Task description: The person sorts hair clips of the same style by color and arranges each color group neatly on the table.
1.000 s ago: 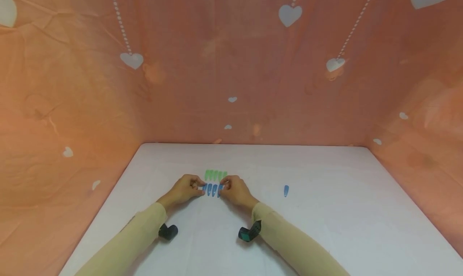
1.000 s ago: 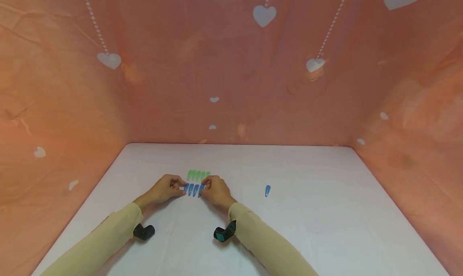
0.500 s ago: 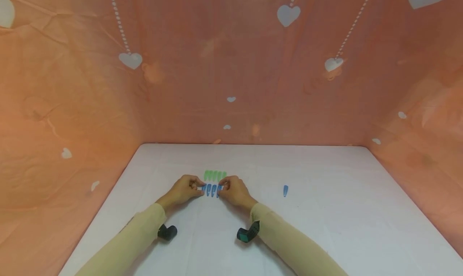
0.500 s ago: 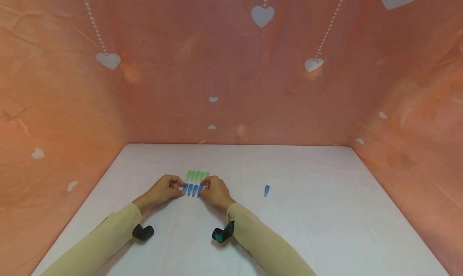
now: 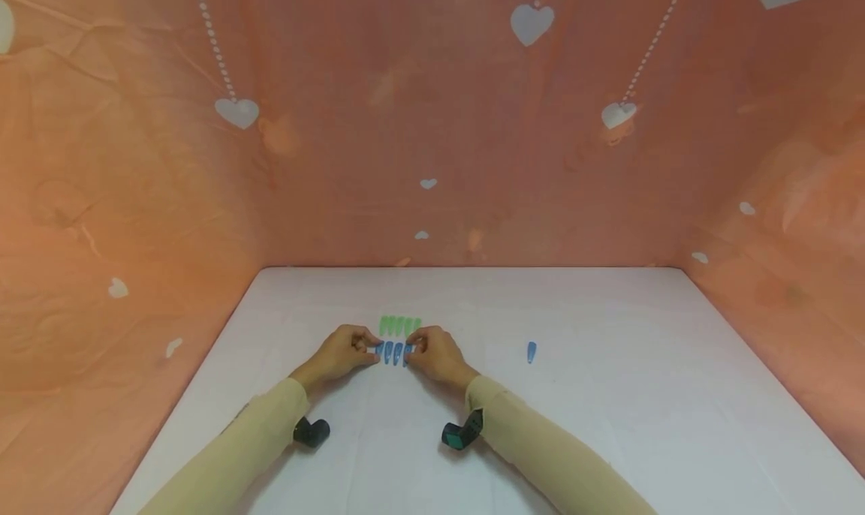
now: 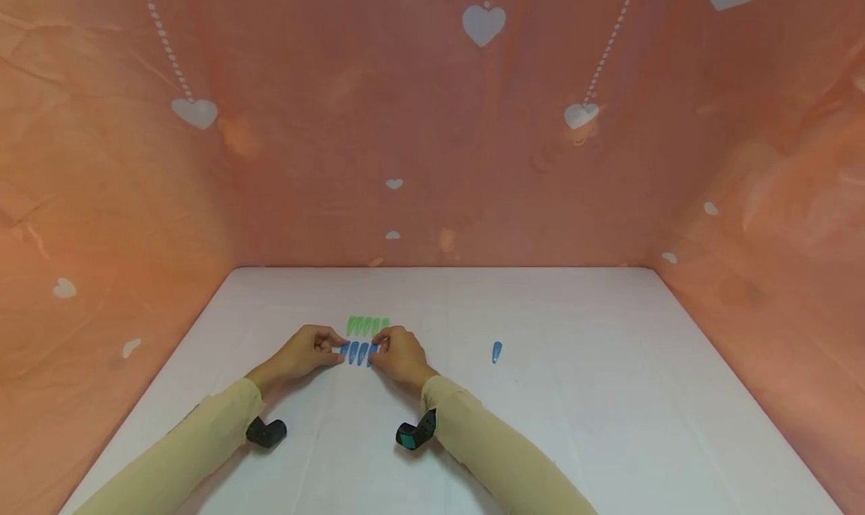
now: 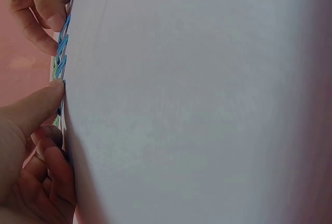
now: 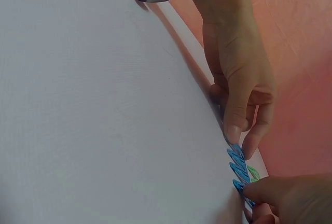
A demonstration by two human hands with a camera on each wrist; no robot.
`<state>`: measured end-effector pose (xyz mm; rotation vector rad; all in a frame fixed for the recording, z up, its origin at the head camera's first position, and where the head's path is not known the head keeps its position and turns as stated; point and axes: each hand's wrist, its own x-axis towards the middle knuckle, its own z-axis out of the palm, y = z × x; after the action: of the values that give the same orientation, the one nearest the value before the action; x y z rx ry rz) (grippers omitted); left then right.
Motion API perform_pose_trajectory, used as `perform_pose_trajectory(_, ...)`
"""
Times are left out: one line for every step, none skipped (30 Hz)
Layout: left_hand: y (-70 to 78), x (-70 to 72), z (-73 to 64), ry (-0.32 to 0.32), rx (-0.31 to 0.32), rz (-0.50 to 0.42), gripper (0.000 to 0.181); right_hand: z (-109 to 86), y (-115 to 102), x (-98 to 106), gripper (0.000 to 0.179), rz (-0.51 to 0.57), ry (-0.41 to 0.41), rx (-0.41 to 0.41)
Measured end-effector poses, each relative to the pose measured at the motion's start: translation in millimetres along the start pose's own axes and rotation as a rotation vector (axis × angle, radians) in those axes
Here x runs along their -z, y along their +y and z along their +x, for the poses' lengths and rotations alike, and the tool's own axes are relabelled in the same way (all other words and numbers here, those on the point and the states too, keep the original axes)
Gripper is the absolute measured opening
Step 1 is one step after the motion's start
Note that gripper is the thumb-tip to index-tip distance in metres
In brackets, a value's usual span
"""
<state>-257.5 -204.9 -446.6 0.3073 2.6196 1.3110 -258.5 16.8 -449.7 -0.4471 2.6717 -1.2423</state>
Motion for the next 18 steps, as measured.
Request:
perform_pose_trajectory(-0.1, 0.3, -0.1, -0.001, -0.003, 0.0, 0.025, -0.3, -1, 0, 0.026, 0.0, 0.0, 0.0)
perform_pose_trajectory(-0.1, 0.3, -0.2, -0.001, -0.003, 0.0, 0.025, -0.4, -1, 1, 0.026, 0.001, 0.0, 0.001)
perform_pose_trajectory(-0.3, 0.3, -0.2, -0.001, -0.004, -0.001, 0.025, -0.7, -2, 1, 0.026, 0.002, 0.001, 0.001)
perform_pose_trajectory(-0.4, 0.3, 0.0, -0.001, -0.003, -0.003, 0.025, -1.0, -2, 1, 0.026, 0.005, 0.002, 0.001)
perform_pose_trajectory(-0.5, 0.2, -0.1, -0.002, -0.004, -0.004, 0.024, -1.3, -2, 1, 0.026, 0.009, 0.003, -0.001)
perform_pose_trajectory(-0.6, 0.2, -0.1, -0.002, -0.004, -0.005, 0.024, -1.2, -2, 1, 0.025, 0.015, 0.004, -0.002)
perform_pose_trajectory(-0.5, 0.2, -0.1, -0.001, -0.001, -0.007, 0.024, -1.2, -2, 1, 0.025, 0.023, 0.001, -0.005)
perform_pose_trajectory(-0.4, 0.3, -0.4, -0.003, -0.001, -0.006, 0.024, -1.1, -1, 1, 0.026, 0.032, -0.003, -0.007)
perform_pose_trajectory(-0.3, 0.3, -0.5, -0.003, 0.001, -0.006, 0.024, -0.8, 0, 1, 0.026, 0.038, -0.005, -0.005)
perform_pose_trajectory(-0.1, 0.3, -0.7, -0.004, 0.004, -0.006, 0.024, -0.4, 2, 1, 0.026, 0.047, -0.009, -0.001)
perform_pose_trajectory(0.1, 0.2, -0.9, -0.004, 0.01, -0.006, 0.024, 0.0, 3, 1, 0.027, 0.056, -0.011, 0.007)
perform_pose_trajectory(0.2, 0.3, -1.0, -0.004, 0.012, -0.004, 0.024, 0.3, 5, 1, 0.028, 0.061, -0.013, 0.018)
perform_pose_trajectory(0.2, 0.2, -1.0, -0.005, 0.013, -0.003, 0.024, 0.4, 7, 2, 0.029, 0.069, -0.014, 0.033)
perform_pose_trajectory(0.0, 0.2, -0.9, -0.007, 0.011, -0.001, 0.024, 0.8, 8, 3, 0.029, 0.078, -0.015, 0.049)
perform_pose_trajectory(0.3, 0.1, -1.1, -0.005, 0.014, -0.003, 0.024, 0.7, 10, 4, 0.03, 0.088, -0.016, 0.067)
perform_pose_trajectory(0.5, -0.1, -1.2, -0.004, 0.015, -0.003, 0.024, 0.3, 11, 5, 0.03, 0.099, -0.02, 0.078)
perform_pose_trajectory(0.5, -0.3, -1.2, -0.003, 0.016, -0.004, 0.024, -0.3, 12, 7, 0.03, 0.114, -0.022, 0.087)
perform_pose_trajectory(0.5, -0.3, -1.3, -0.004, 0.014, -0.003, 0.024, -1.2, 12, 8, 0.03, 0.129, -0.028, 0.089)
